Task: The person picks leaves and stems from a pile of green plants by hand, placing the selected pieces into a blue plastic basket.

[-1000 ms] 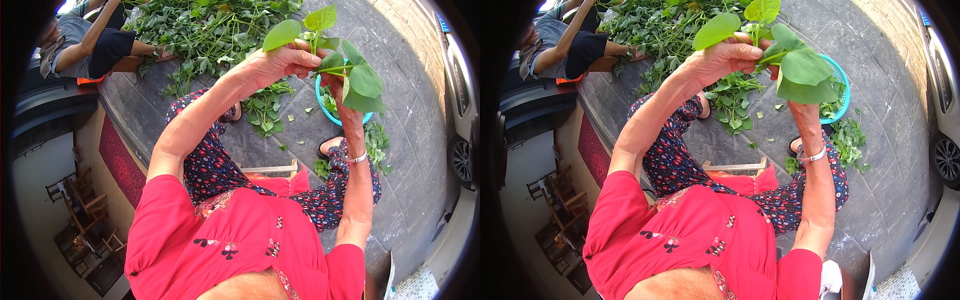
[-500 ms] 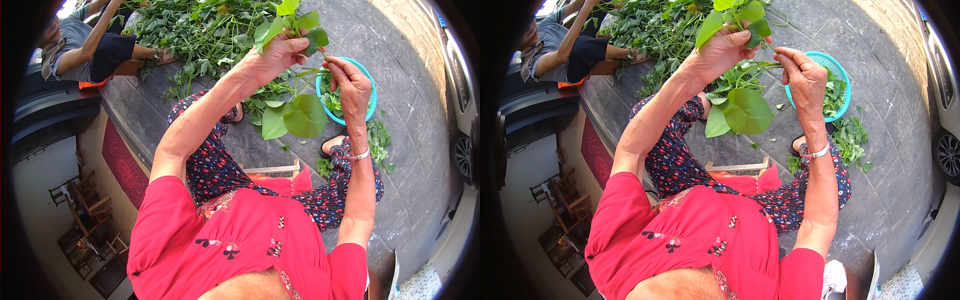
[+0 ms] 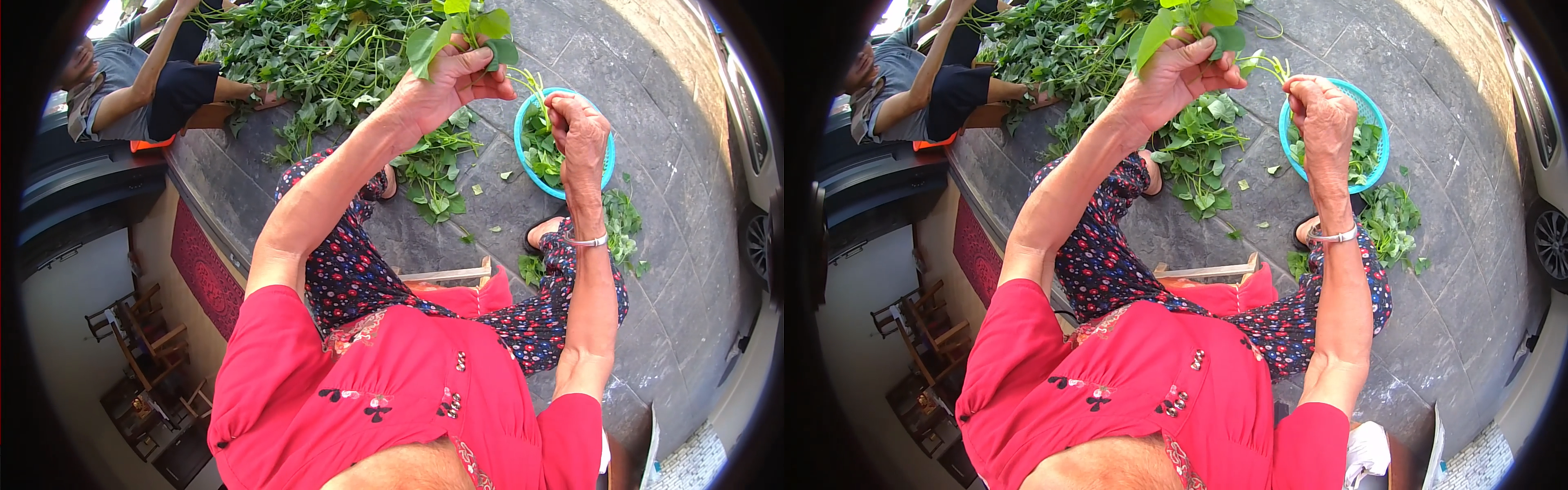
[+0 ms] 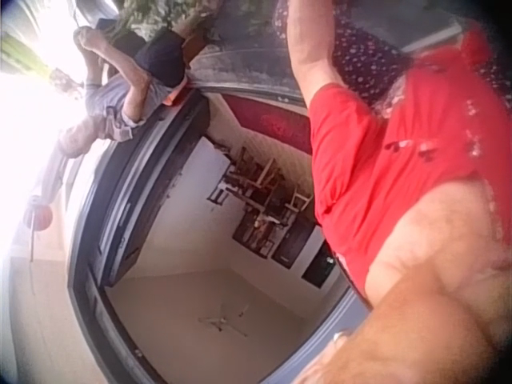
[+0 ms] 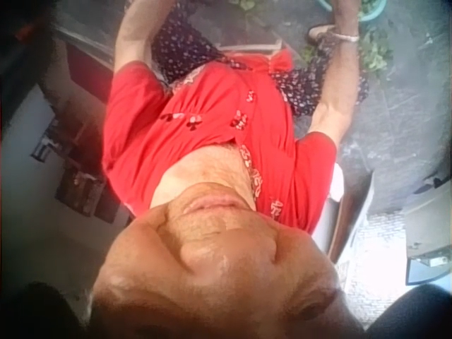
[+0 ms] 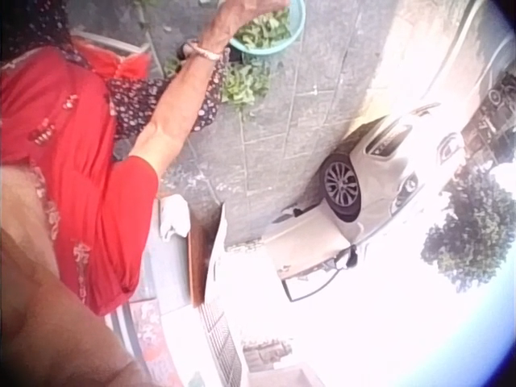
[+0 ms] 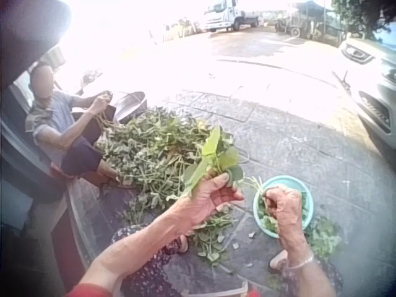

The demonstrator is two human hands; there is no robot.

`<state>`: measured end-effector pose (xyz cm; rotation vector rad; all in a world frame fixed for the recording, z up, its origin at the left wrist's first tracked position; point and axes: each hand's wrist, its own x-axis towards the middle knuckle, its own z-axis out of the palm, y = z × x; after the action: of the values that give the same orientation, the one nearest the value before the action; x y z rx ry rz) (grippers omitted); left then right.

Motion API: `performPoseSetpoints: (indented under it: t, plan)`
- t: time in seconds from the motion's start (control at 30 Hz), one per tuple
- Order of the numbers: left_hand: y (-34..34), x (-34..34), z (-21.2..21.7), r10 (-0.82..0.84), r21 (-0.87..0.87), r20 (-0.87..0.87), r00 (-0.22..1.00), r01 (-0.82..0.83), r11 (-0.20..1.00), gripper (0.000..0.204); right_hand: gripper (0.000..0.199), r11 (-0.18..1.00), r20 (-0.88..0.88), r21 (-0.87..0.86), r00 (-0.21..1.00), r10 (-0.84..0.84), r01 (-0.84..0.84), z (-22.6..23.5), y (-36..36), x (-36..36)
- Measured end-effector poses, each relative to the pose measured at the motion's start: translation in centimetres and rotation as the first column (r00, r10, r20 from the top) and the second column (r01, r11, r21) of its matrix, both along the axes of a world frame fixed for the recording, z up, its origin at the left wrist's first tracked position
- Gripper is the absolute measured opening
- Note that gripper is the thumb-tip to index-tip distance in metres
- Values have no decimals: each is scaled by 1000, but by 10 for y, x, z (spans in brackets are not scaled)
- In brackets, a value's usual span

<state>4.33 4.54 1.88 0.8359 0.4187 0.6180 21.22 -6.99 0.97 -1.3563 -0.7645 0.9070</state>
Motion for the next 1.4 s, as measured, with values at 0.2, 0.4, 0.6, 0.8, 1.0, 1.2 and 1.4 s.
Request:
performPoseSetpoints:
  t: [0.2,0.4,0.6,0.8,1.0,1.2,1.4]
  plan:
    - [15,14,-50,-28,332,-389,921,169,928,21,23,736,22,-269,760,650,-622,8,-6,-30]
    - [7,125,-109,145,673,-726,672,652,349,48,24,750,330,-215,676,659,-626,-3,-17,-49]
    - [9,141,-133,261,695,-707,657,714,85,58,24,784,373,-181,696,613,-593,-23,-17,-45]
    - [14,41,-51,317,646,-742,590,505,573,35,18,997,505,61,863,15,-53,-16,-8,-37]
    - [-27,-9,-23,-362,-277,-519,775,248,928,65,4,958,249,287,965,-85,10,5,-14,-41]
    - [-2,-4,-10,-151,-60,-124,981,144,988,25,5,940,539,88,809,233,-330,-6,-21,-66]
    - [-12,-11,6,-26,212,-307,951,95,973,21,14,998,-98,28,993,66,-63,0,-12,-56]
